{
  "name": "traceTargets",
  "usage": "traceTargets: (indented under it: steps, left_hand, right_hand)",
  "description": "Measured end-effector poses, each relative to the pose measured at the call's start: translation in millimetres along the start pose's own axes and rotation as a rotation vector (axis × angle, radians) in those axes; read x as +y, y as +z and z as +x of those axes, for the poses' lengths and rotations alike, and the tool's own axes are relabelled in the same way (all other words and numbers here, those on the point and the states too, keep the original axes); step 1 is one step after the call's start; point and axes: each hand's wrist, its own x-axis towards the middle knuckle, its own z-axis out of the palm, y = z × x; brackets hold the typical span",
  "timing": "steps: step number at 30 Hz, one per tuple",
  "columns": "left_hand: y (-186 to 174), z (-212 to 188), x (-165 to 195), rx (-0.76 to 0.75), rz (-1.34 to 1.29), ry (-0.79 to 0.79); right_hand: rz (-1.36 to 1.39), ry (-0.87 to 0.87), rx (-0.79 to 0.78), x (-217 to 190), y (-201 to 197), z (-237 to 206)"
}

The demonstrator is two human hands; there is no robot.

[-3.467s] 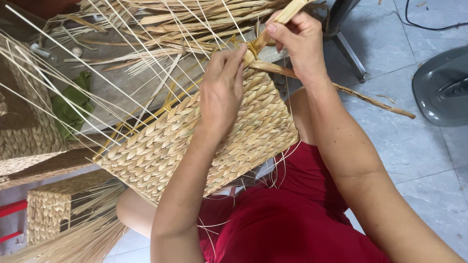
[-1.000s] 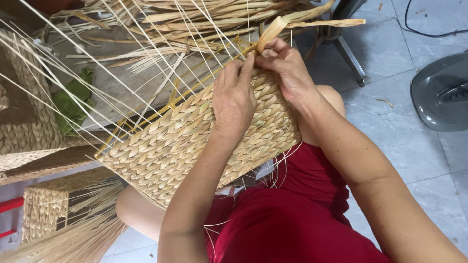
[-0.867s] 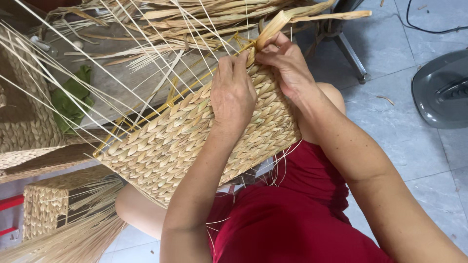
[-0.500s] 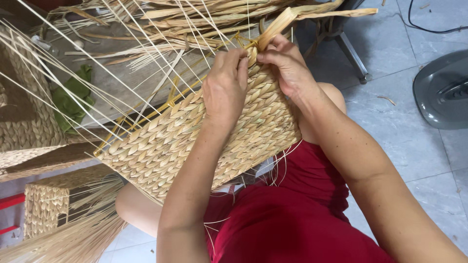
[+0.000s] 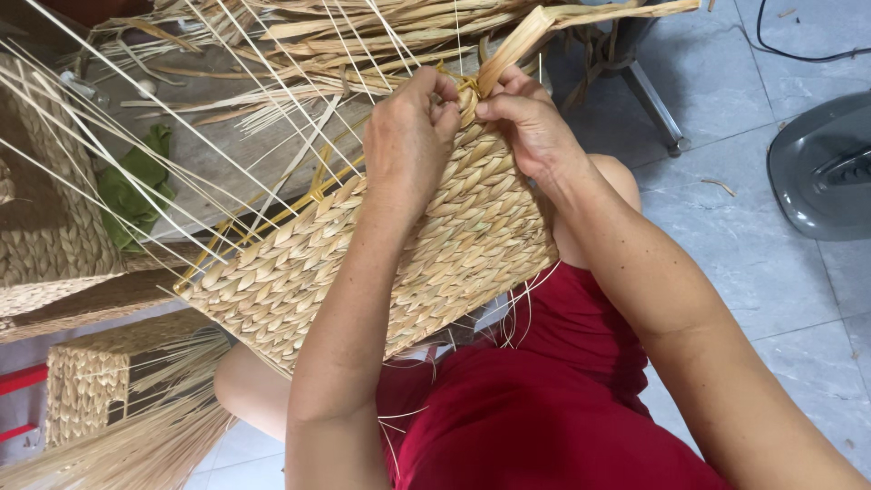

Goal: The person weaves a water hyacinth basket on a yellow wire frame, folding and tucking flat woven strands over the rim and threading thin splints through the weave to secure the edge. They work around the basket, pulling each strand tight and pressing the weave into place by hand.

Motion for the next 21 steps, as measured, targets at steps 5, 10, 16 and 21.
traceTargets:
  steps: [5,10,16,21]
  left_hand:
    - [-8,7,2,0.005,0.121,0.146]
    - [-5,19,4,-0.063,0.217,0.170]
    - [-8,24,1,-0.070,0.165,0.223]
    - [-18,20,3,-0.128,0.143,0.190]
  right_hand:
    - [0.012,0.030,-0.008,-7,8,-5]
    - [-0.046,-0.006,0.026,-5,10,-9]
    - [-0.020,-0.005,0.028,-2,5,-8]
    - [0.005,0.030,0.050,-1,3,-1]
